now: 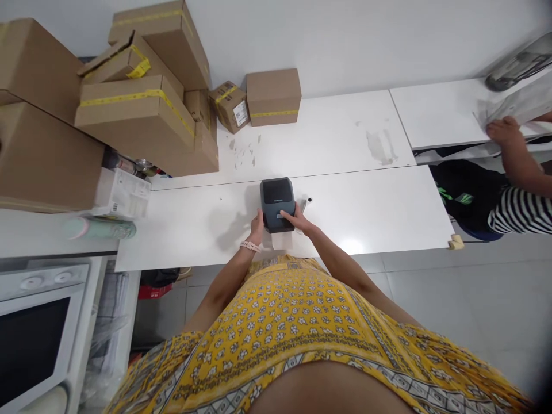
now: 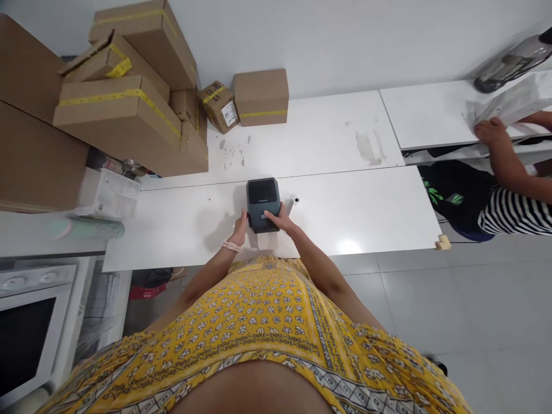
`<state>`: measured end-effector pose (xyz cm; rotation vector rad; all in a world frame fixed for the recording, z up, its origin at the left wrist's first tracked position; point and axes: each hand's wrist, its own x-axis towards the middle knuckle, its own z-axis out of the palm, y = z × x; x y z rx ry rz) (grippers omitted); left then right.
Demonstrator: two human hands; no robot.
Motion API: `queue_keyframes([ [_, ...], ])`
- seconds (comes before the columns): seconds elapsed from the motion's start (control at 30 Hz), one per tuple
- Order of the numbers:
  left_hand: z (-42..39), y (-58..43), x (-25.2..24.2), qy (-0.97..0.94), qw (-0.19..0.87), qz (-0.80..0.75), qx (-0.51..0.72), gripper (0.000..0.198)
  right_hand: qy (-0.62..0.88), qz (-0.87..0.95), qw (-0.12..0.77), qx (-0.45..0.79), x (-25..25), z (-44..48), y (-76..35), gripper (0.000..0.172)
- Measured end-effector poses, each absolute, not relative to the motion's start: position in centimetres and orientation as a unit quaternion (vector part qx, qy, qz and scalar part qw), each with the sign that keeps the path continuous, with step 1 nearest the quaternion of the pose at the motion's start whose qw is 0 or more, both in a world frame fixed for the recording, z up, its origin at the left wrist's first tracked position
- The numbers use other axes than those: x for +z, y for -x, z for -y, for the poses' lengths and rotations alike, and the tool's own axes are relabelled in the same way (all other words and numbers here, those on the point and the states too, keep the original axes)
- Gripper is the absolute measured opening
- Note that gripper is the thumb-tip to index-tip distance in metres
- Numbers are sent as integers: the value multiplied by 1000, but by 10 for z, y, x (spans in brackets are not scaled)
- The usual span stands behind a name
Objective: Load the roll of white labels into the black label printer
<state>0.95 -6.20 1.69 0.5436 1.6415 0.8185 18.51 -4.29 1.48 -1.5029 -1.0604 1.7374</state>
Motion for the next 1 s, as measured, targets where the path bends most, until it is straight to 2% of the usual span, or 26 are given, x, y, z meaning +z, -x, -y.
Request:
queue_keyframes([
  [0.23, 40, 4, 60, -279, 558, -689, 368, 69, 577, 409, 301, 640, 59, 27, -202, 93],
  [0.33, 12, 12, 74, -320, 550, -647, 420, 65, 529, 455, 347, 626, 77, 0, -206, 84],
  [0.43, -13, 16, 70, -368, 526, -637, 428, 53, 507, 479, 372, 613, 88, -34, -200, 84],
  [0.53, -20, 17, 45, -410, 471, -692, 361, 42, 525, 506, 395, 558, 86, -59, -189, 83],
  [0.63, -9, 18, 15, -445, 422, -756, 228, 45, 548, 555, 406, 475, 73, -65, -180, 77],
  [0.7, 2, 17, 0, -455, 412, -776, 144, 47, 568, 598, 373, 425, 61, -61, -176, 64],
  [0.8, 12, 13, -9, -480, 398, -779, 66, 45, 582, 681, 259, 362, 42, -50, -171, 44],
  [0.87, 11, 8, -10, -505, 370, -779, 31, 41, 577, 734, 155, 322, 31, -45, -168, 45],
  [1.0, -1, 1, -7, -542, 315, -778, -37, 35, 524, 811, -28, 259, 12, -45, -157, 63],
])
